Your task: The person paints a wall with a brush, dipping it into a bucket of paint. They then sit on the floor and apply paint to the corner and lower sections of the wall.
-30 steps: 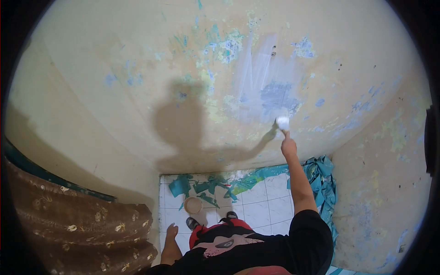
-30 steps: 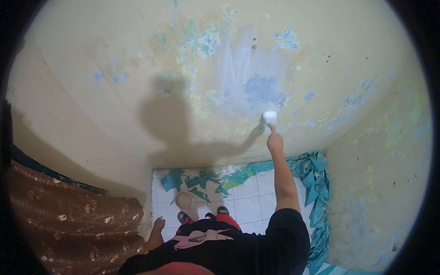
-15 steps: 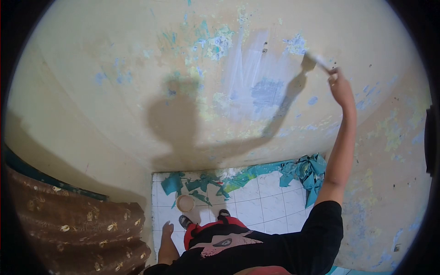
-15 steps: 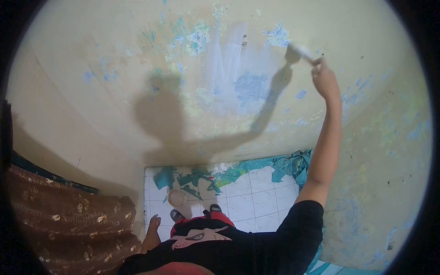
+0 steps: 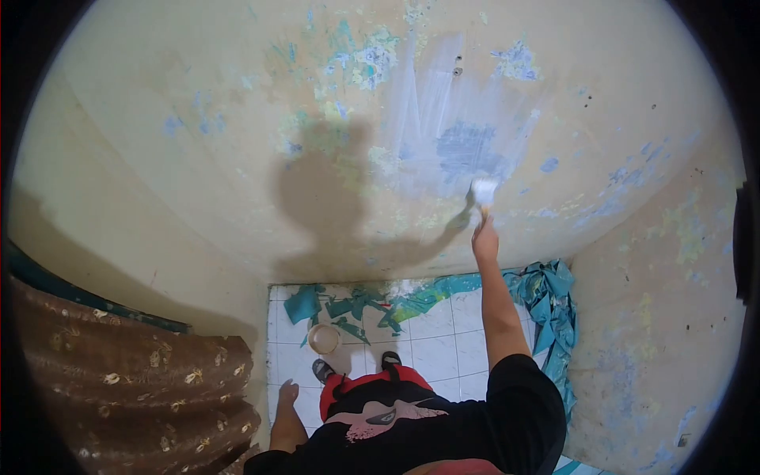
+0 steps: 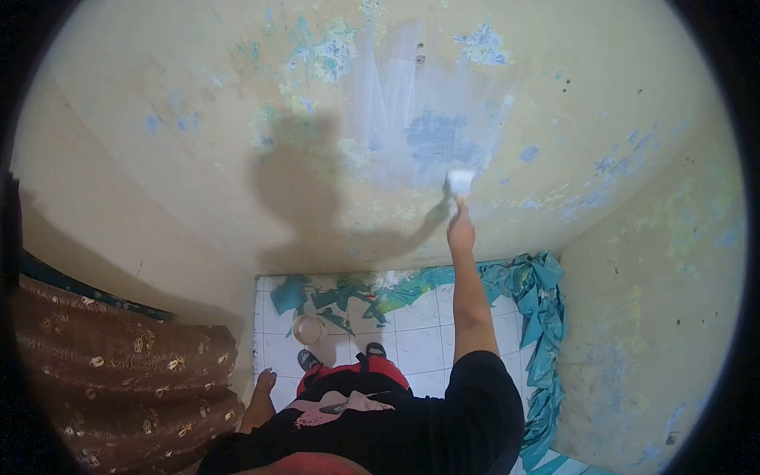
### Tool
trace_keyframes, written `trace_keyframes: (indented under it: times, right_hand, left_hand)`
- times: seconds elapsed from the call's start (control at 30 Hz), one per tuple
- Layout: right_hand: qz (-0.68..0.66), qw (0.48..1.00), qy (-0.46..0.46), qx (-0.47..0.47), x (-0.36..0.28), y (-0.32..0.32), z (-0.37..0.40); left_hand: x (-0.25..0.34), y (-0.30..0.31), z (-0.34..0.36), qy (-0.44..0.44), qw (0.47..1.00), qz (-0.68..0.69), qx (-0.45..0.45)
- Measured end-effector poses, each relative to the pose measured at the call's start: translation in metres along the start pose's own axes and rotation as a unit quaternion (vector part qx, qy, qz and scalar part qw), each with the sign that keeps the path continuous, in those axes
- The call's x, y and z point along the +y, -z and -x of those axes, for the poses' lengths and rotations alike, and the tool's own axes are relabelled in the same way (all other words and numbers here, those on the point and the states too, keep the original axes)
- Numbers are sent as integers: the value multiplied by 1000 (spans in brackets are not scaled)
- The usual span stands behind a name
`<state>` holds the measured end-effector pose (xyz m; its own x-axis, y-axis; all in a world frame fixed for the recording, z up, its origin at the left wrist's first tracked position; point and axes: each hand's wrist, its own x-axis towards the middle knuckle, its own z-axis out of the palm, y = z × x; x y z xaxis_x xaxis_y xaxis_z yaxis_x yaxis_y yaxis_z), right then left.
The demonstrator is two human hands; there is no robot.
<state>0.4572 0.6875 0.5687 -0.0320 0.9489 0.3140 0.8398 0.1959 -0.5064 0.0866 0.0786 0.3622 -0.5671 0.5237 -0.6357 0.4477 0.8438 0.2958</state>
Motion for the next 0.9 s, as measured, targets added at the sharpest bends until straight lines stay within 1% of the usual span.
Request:
trace_keyframes:
  times: [0.03, 0.07, 0.1, 0.13, 0.17, 0.23, 0.27, 0.3, 0.33, 0.37, 0.4, 0.47, 0.5, 0.53, 0.57, 0.6, 0.67, 0.7, 0.77, 0.8, 0.87, 0.9]
  right_hand:
    - [28, 998, -14, -62, 14, -11, 14]
    - [57, 990, -29, -124, 29, -19, 19]
    - [56, 990, -30, -126, 44, -27, 18]
    - [75, 984, -13, -159, 62, -35, 15]
    - [94, 977, 5, -191, 79, -40, 12]
    - [101, 980, 27, -171, 102, -43, -18]
    - [97, 980, 36, -172, 92, -21, -37]
    - [114, 976, 36, -183, 78, 5, -58]
    - [123, 974, 55, -180, 79, 17, -87]
    - [139, 968, 103, -180, 77, 35, -114]
    - [118, 969, 107, -190, 51, 78, -128]
    - [132, 969, 122, -168, 7, 154, -152]
    - [114, 968, 176, -138, -1, 184, -163]
    - [136, 971, 161, -111, -36, 225, -155]
    - [120, 975, 171, -81, -55, 255, -152]
    - [104, 977, 181, -50, -70, 279, -149]
    - [87, 985, 148, -18, -106, 318, -131]
    - [88, 985, 149, -21, -108, 320, -127]
    - [38, 980, 156, 117, -112, 318, -123]
    - [38, 980, 158, 112, -111, 308, -122]
    - [32, 969, 128, 208, -101, 270, -119]
    - [3, 975, 112, 191, -93, 247, -117]
  left_hand:
    - [-4, 0, 2, -30, 999, -30, -5]
    - [-7, -2, 0, -28, 999, -30, -2]
    - [-12, -6, -3, 13, 1000, 13, -2]
    - [-13, -8, -4, 54, 997, 56, -1]
    - [-9, -5, -1, 54, 997, 54, -1]
    - [6, 5, 7, 47, 998, 33, -7]
    - [7, 5, 3, 49, 998, 29, -12]
    - [6, 0, -3, 33, 999, 16, 2]
    - [5, -5, -4, 18, 1000, 4, 15]
    - [10, -6, -3, 11, 1000, 9, 15]
    - [15, -6, -4, 5, 1000, 15, 15]
    - [23, -10, -10, -2, 999, 33, 16]
    - [30, -10, -8, 12, 998, 53, 16]
    - [37, -11, -6, 24, 997, 73, 17]
    - [41, -13, -5, 29, 997, 73, 12]
    - [43, -17, -5, 24, 996, 80, 22]
    - [47, -22, -4, 22, 995, 88, 29]
    - [49, -24, -4, 17, 996, 80, 24]
    - [34, -40, -11, 6, 998, 68, 14]
    - [35, -41, -8, 10, 998, 69, 11]
    - [43, -38, 0, 14, 996, 89, 13]
    - [45, -36, 6, 19, 996, 89, 12]
